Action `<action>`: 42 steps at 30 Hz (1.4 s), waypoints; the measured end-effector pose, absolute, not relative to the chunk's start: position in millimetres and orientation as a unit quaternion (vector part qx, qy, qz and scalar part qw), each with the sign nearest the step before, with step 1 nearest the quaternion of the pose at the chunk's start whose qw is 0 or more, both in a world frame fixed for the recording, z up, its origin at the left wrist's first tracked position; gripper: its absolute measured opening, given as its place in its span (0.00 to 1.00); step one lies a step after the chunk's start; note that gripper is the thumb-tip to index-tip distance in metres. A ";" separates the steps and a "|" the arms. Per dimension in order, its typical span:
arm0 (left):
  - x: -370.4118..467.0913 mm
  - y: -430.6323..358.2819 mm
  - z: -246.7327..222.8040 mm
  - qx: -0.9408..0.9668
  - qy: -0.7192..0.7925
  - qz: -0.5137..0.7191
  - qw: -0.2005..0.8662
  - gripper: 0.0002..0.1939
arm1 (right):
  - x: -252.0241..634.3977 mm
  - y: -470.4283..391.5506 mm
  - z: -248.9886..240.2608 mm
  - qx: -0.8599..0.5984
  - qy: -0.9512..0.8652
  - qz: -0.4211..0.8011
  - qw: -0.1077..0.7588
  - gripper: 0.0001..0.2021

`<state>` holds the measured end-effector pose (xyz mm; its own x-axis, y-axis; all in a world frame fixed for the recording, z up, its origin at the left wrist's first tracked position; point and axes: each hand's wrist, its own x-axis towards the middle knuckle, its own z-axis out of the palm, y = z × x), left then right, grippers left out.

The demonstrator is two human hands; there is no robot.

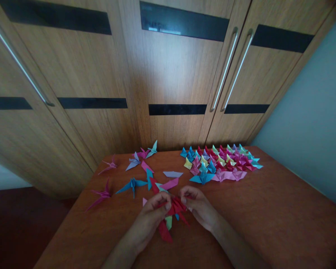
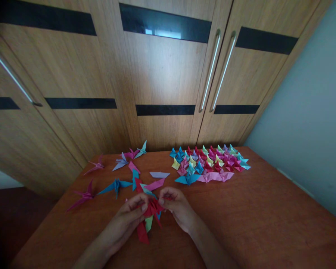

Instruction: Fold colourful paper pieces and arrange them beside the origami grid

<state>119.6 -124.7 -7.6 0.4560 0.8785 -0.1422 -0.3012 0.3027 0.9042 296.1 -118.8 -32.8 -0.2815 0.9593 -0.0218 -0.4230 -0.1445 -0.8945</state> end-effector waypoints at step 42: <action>114.9 -119.7 -16.4 0.450 0.334 0.388 0.731 0.08 | 299.3 -117.6 -42.2 -0.273 -0.352 0.750 0.488 0.12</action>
<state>114.9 -119.7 -16.4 0.4750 0.8689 -0.1393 -0.2666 0.2929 0.9182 299.3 -117.6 -42.2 -0.3741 0.9251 -0.0654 -0.5405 -0.2748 -0.7952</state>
